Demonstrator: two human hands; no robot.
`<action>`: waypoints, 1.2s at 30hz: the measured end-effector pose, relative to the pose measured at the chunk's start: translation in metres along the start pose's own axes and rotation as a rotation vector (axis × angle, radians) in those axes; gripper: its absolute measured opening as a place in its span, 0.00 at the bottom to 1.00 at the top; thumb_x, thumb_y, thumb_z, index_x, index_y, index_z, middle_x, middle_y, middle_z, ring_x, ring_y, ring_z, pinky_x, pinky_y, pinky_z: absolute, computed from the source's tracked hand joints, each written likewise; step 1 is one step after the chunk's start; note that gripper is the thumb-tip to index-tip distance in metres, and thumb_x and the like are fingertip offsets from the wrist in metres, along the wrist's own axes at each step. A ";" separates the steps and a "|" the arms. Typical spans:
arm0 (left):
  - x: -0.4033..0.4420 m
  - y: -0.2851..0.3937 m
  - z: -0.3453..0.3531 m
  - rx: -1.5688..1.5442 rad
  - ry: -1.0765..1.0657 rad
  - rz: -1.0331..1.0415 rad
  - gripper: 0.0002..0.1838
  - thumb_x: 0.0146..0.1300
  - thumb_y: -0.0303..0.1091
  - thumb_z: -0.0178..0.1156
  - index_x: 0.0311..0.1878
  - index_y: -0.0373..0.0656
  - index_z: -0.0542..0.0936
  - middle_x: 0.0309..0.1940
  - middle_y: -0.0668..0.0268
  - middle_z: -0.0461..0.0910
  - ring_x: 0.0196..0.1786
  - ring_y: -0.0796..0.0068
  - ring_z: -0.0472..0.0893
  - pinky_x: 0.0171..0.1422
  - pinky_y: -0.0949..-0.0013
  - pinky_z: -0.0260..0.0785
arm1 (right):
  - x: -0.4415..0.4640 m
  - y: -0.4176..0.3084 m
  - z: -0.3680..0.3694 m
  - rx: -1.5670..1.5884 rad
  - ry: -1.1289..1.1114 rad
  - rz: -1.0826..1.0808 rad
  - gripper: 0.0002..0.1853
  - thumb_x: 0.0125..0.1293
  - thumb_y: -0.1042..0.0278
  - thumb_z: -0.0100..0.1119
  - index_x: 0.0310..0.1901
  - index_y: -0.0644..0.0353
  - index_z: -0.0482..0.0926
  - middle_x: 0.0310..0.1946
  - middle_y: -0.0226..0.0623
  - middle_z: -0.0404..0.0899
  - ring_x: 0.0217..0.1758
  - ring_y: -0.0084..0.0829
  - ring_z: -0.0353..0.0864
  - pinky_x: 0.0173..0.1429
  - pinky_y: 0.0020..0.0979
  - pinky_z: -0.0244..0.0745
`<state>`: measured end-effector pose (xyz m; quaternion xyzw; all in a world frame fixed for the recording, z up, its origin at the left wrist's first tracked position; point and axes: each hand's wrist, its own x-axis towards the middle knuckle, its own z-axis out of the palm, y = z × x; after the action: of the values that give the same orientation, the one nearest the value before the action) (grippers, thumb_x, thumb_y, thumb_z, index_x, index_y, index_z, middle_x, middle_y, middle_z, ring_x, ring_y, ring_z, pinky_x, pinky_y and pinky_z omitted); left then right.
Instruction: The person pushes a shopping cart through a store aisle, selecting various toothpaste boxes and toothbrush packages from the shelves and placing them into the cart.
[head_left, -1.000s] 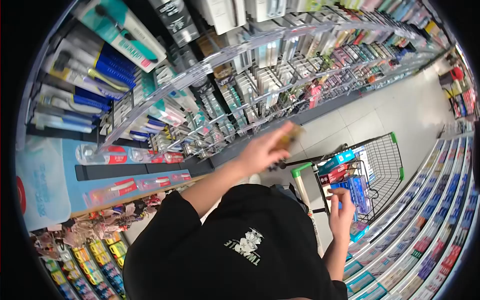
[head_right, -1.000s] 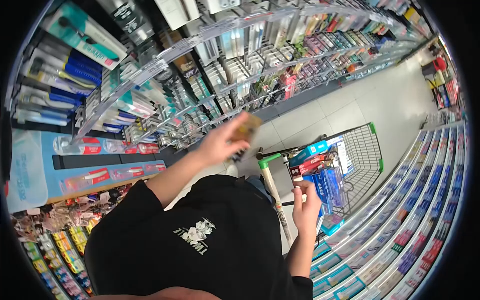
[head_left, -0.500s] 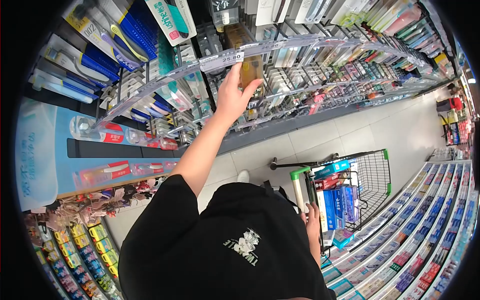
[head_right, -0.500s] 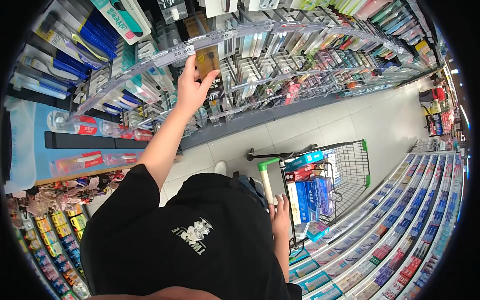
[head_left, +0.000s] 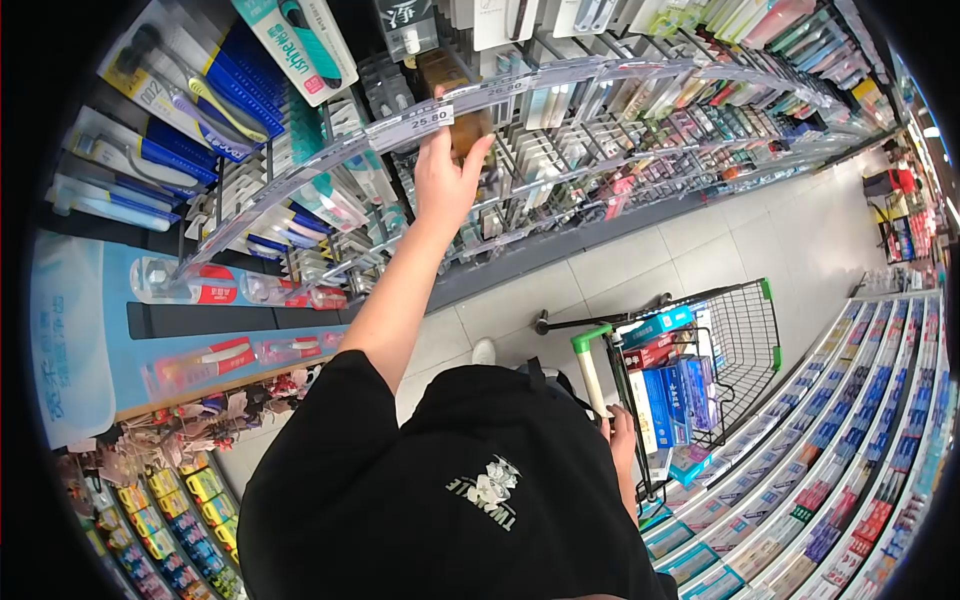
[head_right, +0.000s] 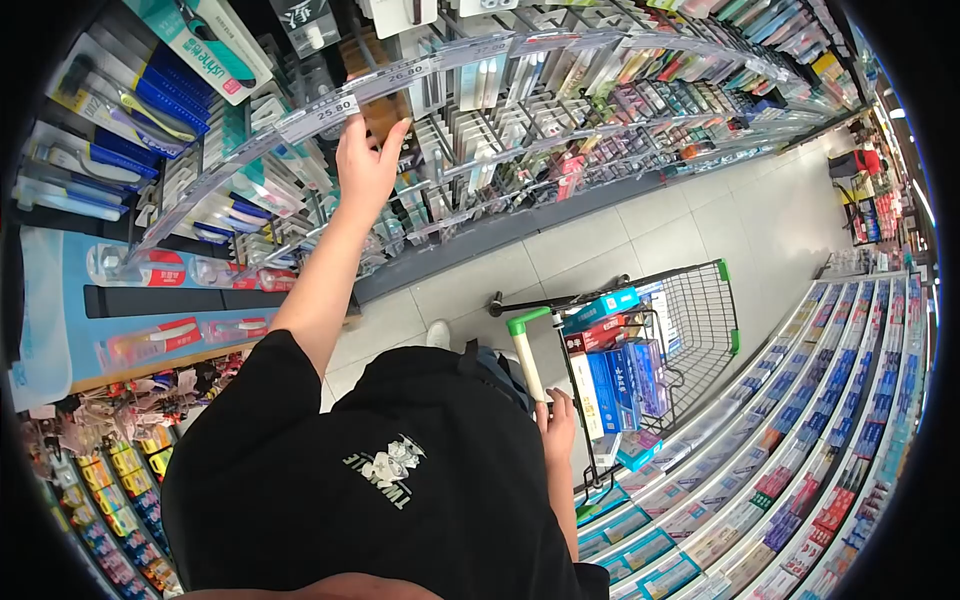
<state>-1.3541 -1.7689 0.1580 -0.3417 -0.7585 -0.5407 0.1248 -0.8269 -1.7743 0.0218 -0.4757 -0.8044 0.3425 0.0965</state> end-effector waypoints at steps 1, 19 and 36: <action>-0.008 -0.007 0.003 0.038 0.020 0.041 0.46 0.69 0.41 0.73 0.84 0.39 0.59 0.70 0.41 0.72 0.72 0.44 0.75 0.74 0.51 0.68 | -0.001 -0.001 0.000 -0.016 0.005 0.007 0.17 0.76 0.60 0.63 0.60 0.60 0.81 0.58 0.47 0.81 0.44 0.44 0.84 0.44 0.39 0.83; -0.253 0.076 0.139 0.117 -1.135 0.210 0.32 0.79 0.55 0.53 0.75 0.42 0.74 0.58 0.46 0.85 0.57 0.40 0.85 0.61 0.47 0.78 | -0.141 0.035 -0.020 -0.386 0.223 0.703 0.32 0.80 0.42 0.46 0.26 0.59 0.84 0.27 0.49 0.84 0.36 0.54 0.85 0.47 0.54 0.77; -0.263 0.138 0.228 0.403 -1.306 0.841 0.33 0.80 0.41 0.49 0.83 0.40 0.60 0.84 0.55 0.60 0.85 0.54 0.60 0.84 0.47 0.56 | -0.137 0.078 -0.040 -0.405 0.462 0.716 0.30 0.72 0.43 0.55 0.17 0.56 0.82 0.17 0.41 0.81 0.23 0.46 0.83 0.35 0.47 0.77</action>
<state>-1.0298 -1.6382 0.0249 -0.8170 -0.5692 0.0083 -0.0918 -0.6805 -1.8458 0.0247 -0.7960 -0.5981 0.0757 0.0540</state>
